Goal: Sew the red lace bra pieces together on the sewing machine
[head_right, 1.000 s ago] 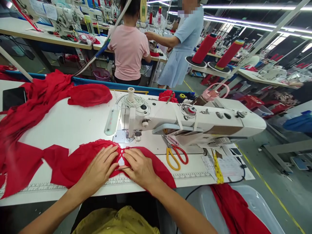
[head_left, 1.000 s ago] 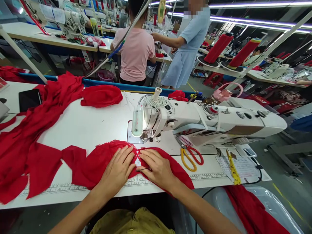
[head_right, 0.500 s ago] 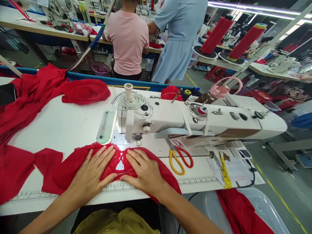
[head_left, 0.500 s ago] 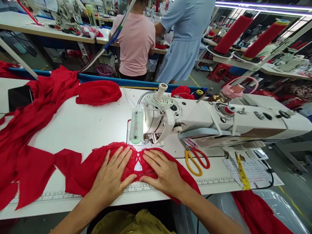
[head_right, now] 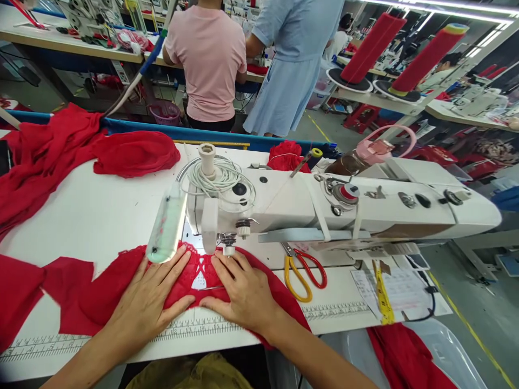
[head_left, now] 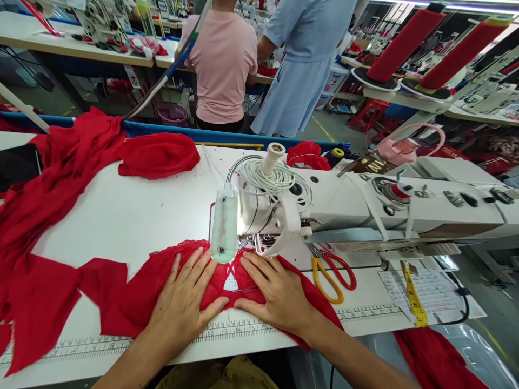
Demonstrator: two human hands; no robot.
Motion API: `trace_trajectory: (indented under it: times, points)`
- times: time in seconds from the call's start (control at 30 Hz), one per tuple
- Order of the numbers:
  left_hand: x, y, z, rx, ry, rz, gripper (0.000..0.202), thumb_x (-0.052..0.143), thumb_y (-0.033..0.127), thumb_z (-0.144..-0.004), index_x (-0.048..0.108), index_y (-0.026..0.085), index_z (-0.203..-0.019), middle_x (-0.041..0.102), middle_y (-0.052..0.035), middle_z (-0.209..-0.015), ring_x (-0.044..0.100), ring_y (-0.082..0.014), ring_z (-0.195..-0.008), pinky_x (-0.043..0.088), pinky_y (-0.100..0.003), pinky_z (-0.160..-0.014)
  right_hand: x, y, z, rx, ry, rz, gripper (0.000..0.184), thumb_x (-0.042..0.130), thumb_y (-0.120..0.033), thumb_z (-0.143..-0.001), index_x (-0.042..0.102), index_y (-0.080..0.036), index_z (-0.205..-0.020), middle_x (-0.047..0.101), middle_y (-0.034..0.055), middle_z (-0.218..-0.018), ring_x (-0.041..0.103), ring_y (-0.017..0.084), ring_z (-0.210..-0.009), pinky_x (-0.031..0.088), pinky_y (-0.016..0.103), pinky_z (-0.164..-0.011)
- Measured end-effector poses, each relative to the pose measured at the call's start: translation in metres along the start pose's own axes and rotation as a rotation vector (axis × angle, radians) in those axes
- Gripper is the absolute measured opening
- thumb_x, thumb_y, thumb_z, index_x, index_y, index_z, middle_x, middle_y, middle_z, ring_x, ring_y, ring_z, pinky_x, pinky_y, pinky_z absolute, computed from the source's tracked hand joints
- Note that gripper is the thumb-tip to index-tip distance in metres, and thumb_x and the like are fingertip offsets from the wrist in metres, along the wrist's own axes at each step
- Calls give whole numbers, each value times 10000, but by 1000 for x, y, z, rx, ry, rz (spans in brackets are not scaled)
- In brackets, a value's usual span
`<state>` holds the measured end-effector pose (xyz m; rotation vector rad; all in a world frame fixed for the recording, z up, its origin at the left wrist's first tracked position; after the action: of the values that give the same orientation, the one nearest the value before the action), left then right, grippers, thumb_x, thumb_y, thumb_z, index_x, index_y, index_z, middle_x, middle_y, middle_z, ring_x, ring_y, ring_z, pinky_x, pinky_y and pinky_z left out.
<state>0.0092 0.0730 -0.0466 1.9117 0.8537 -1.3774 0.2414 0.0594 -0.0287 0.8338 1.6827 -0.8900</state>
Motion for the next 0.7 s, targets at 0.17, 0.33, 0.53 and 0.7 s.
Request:
trace_trajectory:
  times: [0.17, 0.33, 0.53, 0.7]
  points:
    - [2, -1, -1, 3, -1, -10, 764, 464, 609, -954, 268, 197, -1566, 553, -101, -1456, 513, -318, -1311, 292, -539, -1154, 3, 2, 1, 1, 21, -5, 788, 609, -715, -843, 567, -155, -1396, 610, 94, -1384, 599, 319, -1157, 601, 368, -696]
    - [0, -1, 1, 6, -8, -17, 767, 460, 604, -956, 255, 196, -1573, 576, -106, -1430, 536, -324, -1280, 319, -541, -1134, 4, 2, 2, -2, 33, -27, 778, 598, -715, -851, 573, -150, -1385, 627, 104, -1360, 599, 319, -1160, 595, 375, -764]
    - [1, -1, 1, 6, -11, -19, 762, 454, 602, -962, 258, 191, -1572, 563, -112, -1444, 516, -310, -1312, 248, -523, -1181, 2, 2, 1, -10, 32, -35, 778, 602, -710, -853, 573, -137, -1379, 610, 99, -1383, 589, 318, -1179, 599, 386, -810]
    - [2, -1, 0, 6, -14, -23, 757, 453, 603, -961, 258, 196, -1570, 543, -102, -1466, 476, -303, -1357, 232, -528, -1188, 0, 1, -1, -2, 40, -70, 742, 589, -696, -870, 580, -151, -1374, 614, 116, -1373, 565, 314, -1223, 599, 387, -846]
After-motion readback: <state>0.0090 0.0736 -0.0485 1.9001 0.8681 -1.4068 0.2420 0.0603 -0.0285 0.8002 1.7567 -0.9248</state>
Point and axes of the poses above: each hand's wrist, its own z-axis away from the middle knuckle, its own x-axis out of the palm, y = z × x, the point moved 1 cm from there along -z, towards the middle knuckle
